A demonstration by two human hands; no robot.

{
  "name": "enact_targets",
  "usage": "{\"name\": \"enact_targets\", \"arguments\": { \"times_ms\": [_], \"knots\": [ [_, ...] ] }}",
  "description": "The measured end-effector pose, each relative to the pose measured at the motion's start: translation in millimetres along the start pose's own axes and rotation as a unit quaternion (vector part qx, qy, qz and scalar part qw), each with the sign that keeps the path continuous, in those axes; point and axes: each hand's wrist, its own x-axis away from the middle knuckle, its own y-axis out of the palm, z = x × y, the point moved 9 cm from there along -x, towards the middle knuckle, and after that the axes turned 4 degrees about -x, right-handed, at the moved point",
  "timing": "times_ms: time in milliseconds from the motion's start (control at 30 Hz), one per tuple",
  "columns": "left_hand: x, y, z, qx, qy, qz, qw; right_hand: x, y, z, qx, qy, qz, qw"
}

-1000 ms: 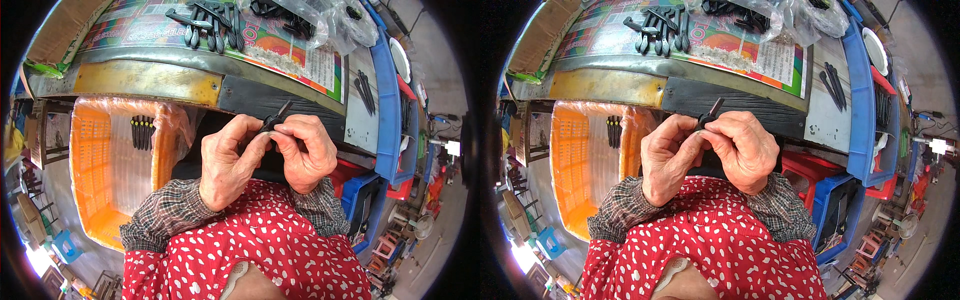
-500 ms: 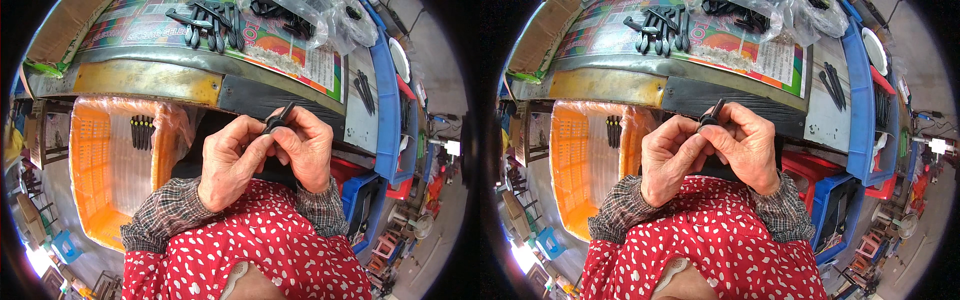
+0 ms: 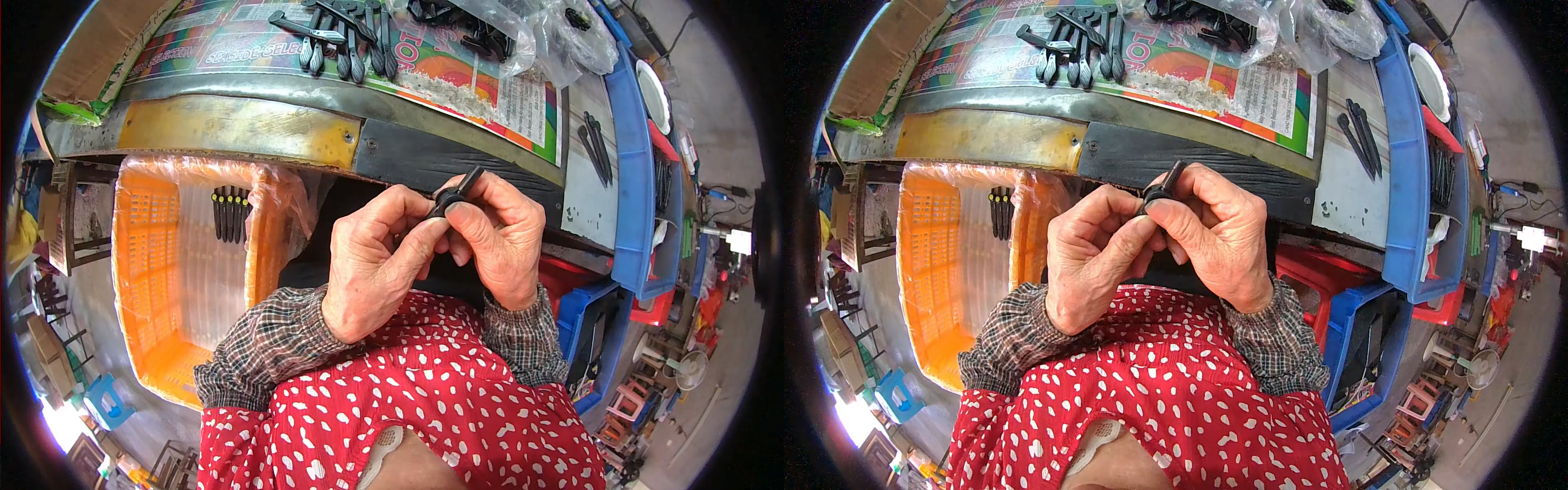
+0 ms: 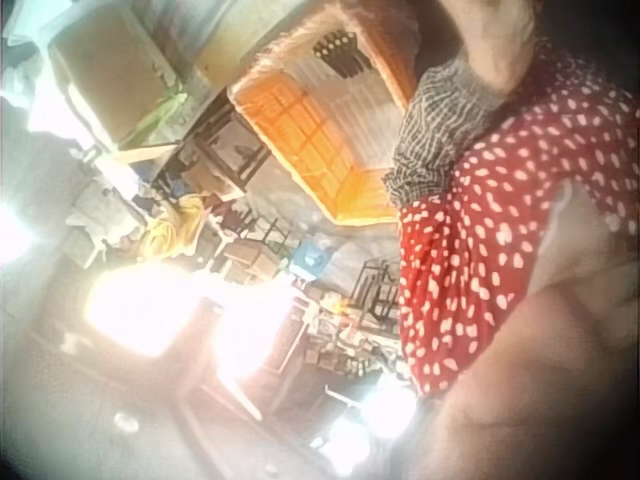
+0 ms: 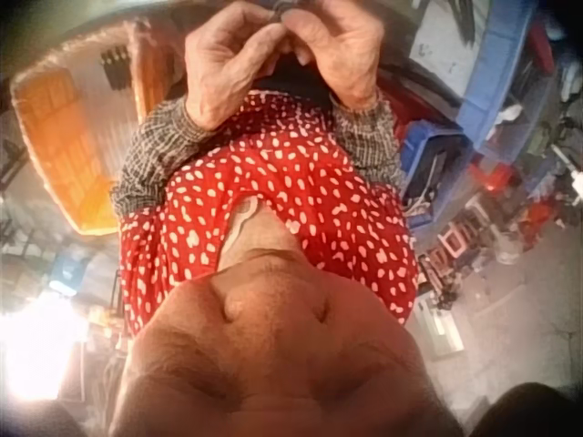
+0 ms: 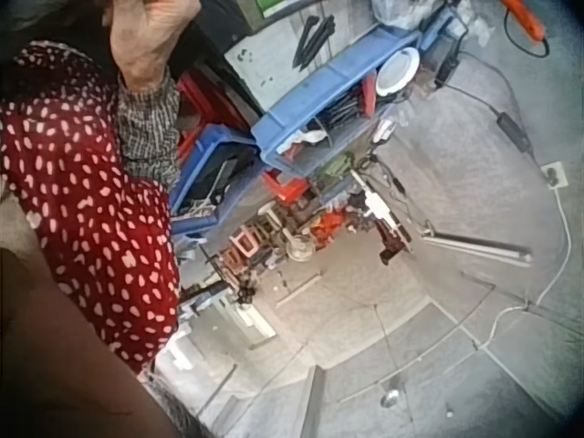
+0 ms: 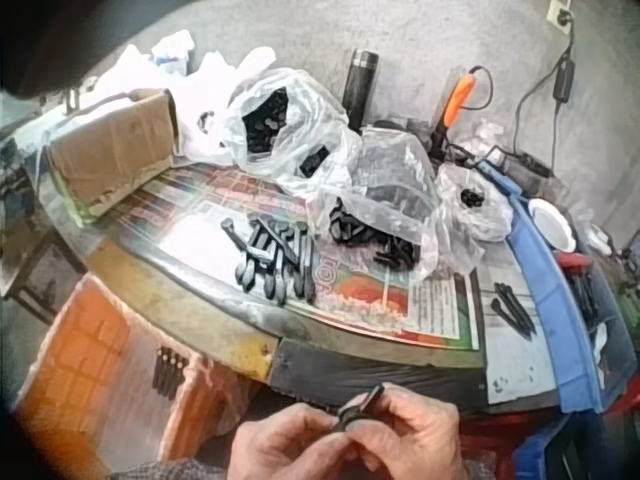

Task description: The person assembles small black plastic components by hand and places the assembled pieces into a plastic basket.

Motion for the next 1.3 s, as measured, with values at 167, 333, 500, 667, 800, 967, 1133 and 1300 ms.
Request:
{"name": "enact_targets", "arguments": {
  "times_ms": [167, 333, 500, 667, 800, 967, 1133, 1300],
  "knots": [
    [-0.4, -0.8, -3.2, 0.006, -0.01, -0.006, 1.0, 0.6, -1.3, 1.7, -0.006, 0.019, -0.007, 1.0],
    [1.5, -0.1, -3.6, -0.024, 0.007, -0.006, 1.0, 2.6, -0.8, -0.2, 0.021, 0.014, 0.001, 1.0],
    [1.3, 0.3, -5.2, -0.026, -0.003, -0.027, 0.999, 4.3, -4.5, 4.3, 0.017, 0.013, 0.029, 0.999],
    [0.3, 2.2, -2.5, 0.004, -0.021, -0.026, 0.999, 4.0, -5.6, 0.6, 0.008, 0.026, 0.023, 0.999],
    [0.6, 1.9, -4.9, -0.001, -0.024, -0.025, 0.999, 3.5, -3.8, 1.5, 0.017, 0.023, 0.003, 1.0],
    [-0.1, 0.5, -7.4, -0.008, -0.017, -0.019, 1.0, 5.4, -3.9, 2.8, 0.038, 0.021, 0.02, 0.999],
    [-1.1, 2.7, -5.1, 0.009, -0.031, -0.036, 0.999, 3.2, -6.1, 3.6, 0.012, 0.046, 0.005, 0.999],
    [-1.4, 2.5, -9.4, -0.006, -0.039, -0.047, 0.998, 3.1, -9.0, 1.4, 0.024, 0.038, 0.008, 0.999]
  ]
}}
